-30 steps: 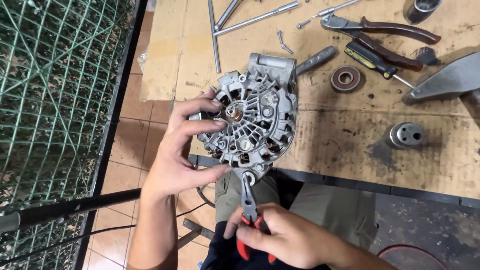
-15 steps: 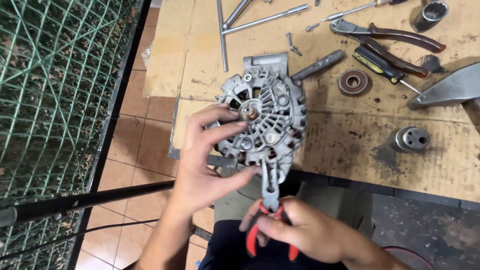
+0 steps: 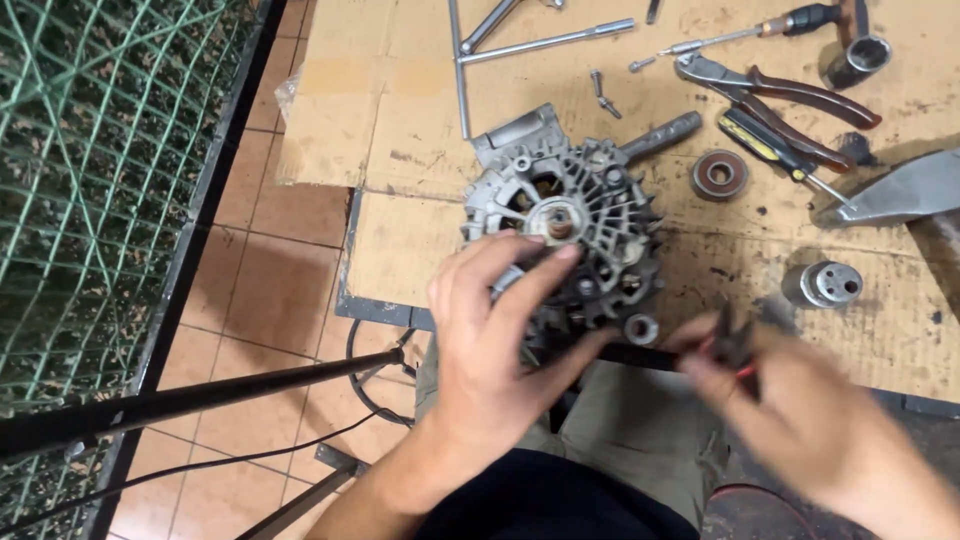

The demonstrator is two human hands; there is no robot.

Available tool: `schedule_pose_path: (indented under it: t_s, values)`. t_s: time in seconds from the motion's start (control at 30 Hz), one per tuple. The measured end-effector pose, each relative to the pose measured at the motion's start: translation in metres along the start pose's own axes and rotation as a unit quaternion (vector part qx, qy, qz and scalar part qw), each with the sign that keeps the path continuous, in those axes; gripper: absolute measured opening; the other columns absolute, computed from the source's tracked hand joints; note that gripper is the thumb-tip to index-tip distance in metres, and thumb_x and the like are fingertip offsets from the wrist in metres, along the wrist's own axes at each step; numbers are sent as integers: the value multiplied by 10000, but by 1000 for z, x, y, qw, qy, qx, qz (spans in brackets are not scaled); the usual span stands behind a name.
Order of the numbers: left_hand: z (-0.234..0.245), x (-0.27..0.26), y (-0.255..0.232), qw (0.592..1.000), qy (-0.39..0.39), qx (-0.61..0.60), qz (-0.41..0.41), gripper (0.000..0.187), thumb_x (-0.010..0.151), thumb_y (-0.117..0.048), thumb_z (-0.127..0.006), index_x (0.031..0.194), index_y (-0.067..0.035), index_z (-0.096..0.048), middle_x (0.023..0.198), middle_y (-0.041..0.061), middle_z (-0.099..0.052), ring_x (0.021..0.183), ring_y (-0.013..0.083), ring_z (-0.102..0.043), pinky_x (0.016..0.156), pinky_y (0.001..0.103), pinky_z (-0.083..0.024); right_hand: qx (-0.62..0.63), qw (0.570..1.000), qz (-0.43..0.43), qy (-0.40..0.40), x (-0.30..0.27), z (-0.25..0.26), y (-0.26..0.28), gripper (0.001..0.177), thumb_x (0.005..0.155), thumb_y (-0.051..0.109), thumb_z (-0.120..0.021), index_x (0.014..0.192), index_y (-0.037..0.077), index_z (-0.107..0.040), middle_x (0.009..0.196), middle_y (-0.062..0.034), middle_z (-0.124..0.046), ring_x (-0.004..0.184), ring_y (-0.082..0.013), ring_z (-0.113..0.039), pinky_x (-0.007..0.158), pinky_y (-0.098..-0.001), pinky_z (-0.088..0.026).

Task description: The person sits at a workbench and uses pliers to manipulate and remove small components from a disassembled mechanical part, likely an alternator. The person rotates the part and uses the pliers to grip and pull out internal pieces.

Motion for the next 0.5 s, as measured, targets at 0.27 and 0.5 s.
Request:
schedule_pose_path:
  t_s: [0.27,0.5]
  values:
    - [-12,-4,-1,999,-42,-4,-21,638,1069,-423,-992,1551,-171,-658,1461,132,-688,1366,338,-739,1188,520,-555,-432,807,149,-374,5,73,25,490,1089,145,-737,1569,60,-789,1217,-117,-727,1117,-329,-697,1059,-443,-561]
    - [-11,-1,-2,999,-17,9,-31,612,1112,-422,-967,1579,-189,-647,1463,114,-727,1390,320,-714,1181,467,-444,-522,758,158,-357,6,80,41,578,1032,210,-761,1602,115,-764,1243,-79,-664,1103,-291,-681,1121,-398,-610]
Point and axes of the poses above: each hand's wrist, its own x-axis towards the middle knuckle, its own z-axis out of the back of the hand, y = z × x, the point moved 7 cm from there along x, towards the middle knuckle
